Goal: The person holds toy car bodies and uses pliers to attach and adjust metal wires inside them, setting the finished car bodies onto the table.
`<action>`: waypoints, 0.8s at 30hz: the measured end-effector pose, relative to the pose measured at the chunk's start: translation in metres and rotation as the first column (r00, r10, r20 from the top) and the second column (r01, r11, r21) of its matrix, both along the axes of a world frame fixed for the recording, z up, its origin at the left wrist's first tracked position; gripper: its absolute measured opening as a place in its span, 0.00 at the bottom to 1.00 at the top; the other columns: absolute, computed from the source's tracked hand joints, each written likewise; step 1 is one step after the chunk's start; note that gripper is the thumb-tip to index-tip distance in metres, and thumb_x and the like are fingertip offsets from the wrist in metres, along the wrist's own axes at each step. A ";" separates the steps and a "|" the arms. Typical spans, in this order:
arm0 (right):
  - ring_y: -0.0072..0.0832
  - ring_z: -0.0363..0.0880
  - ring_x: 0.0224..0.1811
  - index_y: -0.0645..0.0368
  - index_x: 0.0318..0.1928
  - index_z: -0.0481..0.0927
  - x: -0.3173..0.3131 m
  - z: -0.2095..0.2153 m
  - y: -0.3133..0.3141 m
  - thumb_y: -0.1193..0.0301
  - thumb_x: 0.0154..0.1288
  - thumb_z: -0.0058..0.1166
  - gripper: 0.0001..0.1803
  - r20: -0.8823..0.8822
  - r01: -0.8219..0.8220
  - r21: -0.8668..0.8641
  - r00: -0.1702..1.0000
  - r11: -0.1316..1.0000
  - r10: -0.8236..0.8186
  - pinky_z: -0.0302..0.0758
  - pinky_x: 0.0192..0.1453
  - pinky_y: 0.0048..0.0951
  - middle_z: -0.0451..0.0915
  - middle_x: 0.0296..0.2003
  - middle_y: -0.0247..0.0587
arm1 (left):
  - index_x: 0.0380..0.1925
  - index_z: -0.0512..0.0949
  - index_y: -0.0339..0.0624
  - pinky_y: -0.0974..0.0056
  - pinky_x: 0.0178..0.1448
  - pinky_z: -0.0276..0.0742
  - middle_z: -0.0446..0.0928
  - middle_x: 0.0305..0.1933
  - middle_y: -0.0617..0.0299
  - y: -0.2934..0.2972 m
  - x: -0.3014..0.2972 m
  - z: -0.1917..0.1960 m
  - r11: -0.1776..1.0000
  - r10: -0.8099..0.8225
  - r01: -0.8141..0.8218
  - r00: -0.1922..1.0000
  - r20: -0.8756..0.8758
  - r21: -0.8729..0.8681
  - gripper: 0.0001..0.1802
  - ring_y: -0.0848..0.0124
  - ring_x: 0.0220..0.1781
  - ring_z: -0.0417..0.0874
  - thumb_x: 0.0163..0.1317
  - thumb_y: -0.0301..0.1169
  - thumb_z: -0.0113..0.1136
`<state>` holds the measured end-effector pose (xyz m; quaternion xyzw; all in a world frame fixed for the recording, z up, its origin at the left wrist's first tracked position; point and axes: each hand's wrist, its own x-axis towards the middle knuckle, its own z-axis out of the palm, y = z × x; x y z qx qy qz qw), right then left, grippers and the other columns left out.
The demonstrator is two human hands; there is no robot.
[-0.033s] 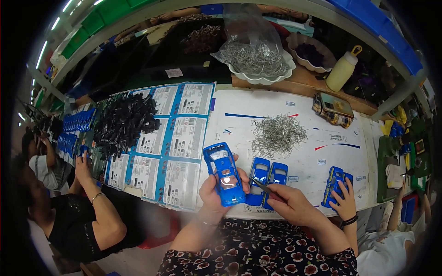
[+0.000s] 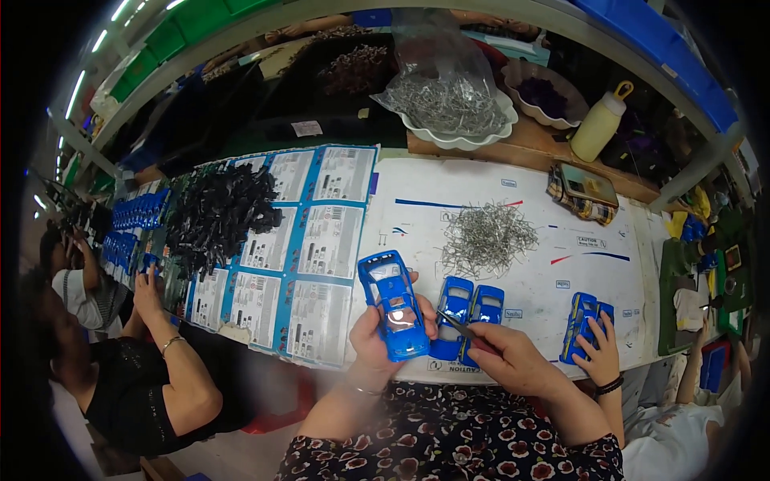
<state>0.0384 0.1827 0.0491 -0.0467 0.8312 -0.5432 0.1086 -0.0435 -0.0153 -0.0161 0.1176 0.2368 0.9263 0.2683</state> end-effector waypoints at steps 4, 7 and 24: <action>0.38 0.77 0.33 0.65 0.47 0.74 0.005 -0.004 0.001 0.70 0.61 0.54 0.16 -0.083 -0.018 0.024 0.996 1.000 0.019 0.72 0.38 0.32 0.77 0.32 0.50 | 0.65 0.57 0.40 0.55 0.43 0.74 0.74 0.44 0.44 0.001 0.003 -0.006 0.999 -0.036 0.036 0.999 -0.002 0.029 0.44 0.55 0.38 0.78 0.57 0.59 0.51; 0.38 0.77 0.33 0.65 0.47 0.74 0.007 -0.004 0.003 0.71 0.61 0.54 0.15 0.005 0.046 0.058 0.999 0.997 -0.047 0.72 0.37 0.33 0.77 0.32 0.50 | 0.64 0.57 0.40 0.53 0.49 0.76 0.72 0.51 0.47 0.001 0.005 -0.003 0.999 -0.026 0.025 0.999 0.036 0.033 0.43 0.54 0.45 0.78 0.56 0.53 0.59; 0.45 0.76 0.32 0.62 0.47 0.73 0.000 0.007 -0.012 0.73 0.56 0.57 0.17 -0.314 0.093 0.177 0.949 0.980 -0.034 0.73 0.33 0.37 0.76 0.31 0.48 | 0.68 0.52 0.59 0.42 0.47 0.81 0.60 0.65 0.47 -0.002 -0.003 0.030 0.990 0.138 -0.138 0.990 -0.027 -0.009 0.43 0.44 0.60 0.70 0.53 0.32 0.62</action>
